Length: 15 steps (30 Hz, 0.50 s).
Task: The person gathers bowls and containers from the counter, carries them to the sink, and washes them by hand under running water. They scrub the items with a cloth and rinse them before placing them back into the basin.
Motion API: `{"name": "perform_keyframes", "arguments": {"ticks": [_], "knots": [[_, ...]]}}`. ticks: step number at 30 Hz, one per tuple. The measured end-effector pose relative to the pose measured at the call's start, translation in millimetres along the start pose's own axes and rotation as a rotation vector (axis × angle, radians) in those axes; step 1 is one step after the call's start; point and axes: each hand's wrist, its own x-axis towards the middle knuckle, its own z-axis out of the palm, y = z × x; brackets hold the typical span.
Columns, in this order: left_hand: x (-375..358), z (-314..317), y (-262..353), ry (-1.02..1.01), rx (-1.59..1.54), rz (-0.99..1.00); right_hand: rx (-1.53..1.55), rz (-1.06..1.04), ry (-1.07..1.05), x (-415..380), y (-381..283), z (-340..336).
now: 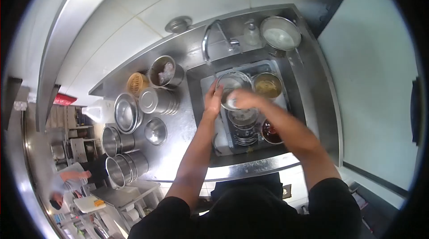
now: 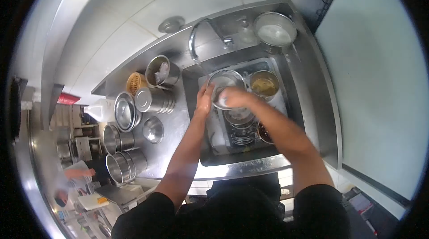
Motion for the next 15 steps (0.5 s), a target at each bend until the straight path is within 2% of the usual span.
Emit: {"name": "perform_keyframes", "arguments": {"ticks": [1,2,3,5,7,10,11,12,13,14,15], "knots": [[13,-6,2,0.043,0.116,0.023,0.094,-0.105,-0.013,-16,-7,-32],[24,-12,5,0.082,0.231,0.045,0.011,-0.027,-0.053,-30,-16,-67],[25,-17,23,0.036,0.117,0.073,-0.080,-0.063,0.108,-50,-18,-99],[39,-22,43,0.012,0.317,0.103,-0.508,0.377,0.432,-72,-40,-158],[59,-24,52,0.044,0.497,0.131,-0.721,0.524,0.577,-80,-41,-204],[69,-30,92,0.043,0.593,-0.013,-0.852,0.348,0.935,-61,-23,-195],[80,-34,100,0.011,0.617,-0.004,-0.803,0.234,0.983,-44,-10,-177],[91,-40,102,-0.019,0.643,-0.004,-0.526,0.200,0.931,-29,-27,-150],[103,-46,100,-0.050,0.673,-0.007,-0.170,0.208,0.689,-26,-81,-129],[121,-49,94,-0.115,0.647,-0.039,0.112,0.072,0.578,1,-77,-89],[142,-50,83,-0.182,0.621,-0.067,0.202,0.006,0.509,21,-87,-60]]}}
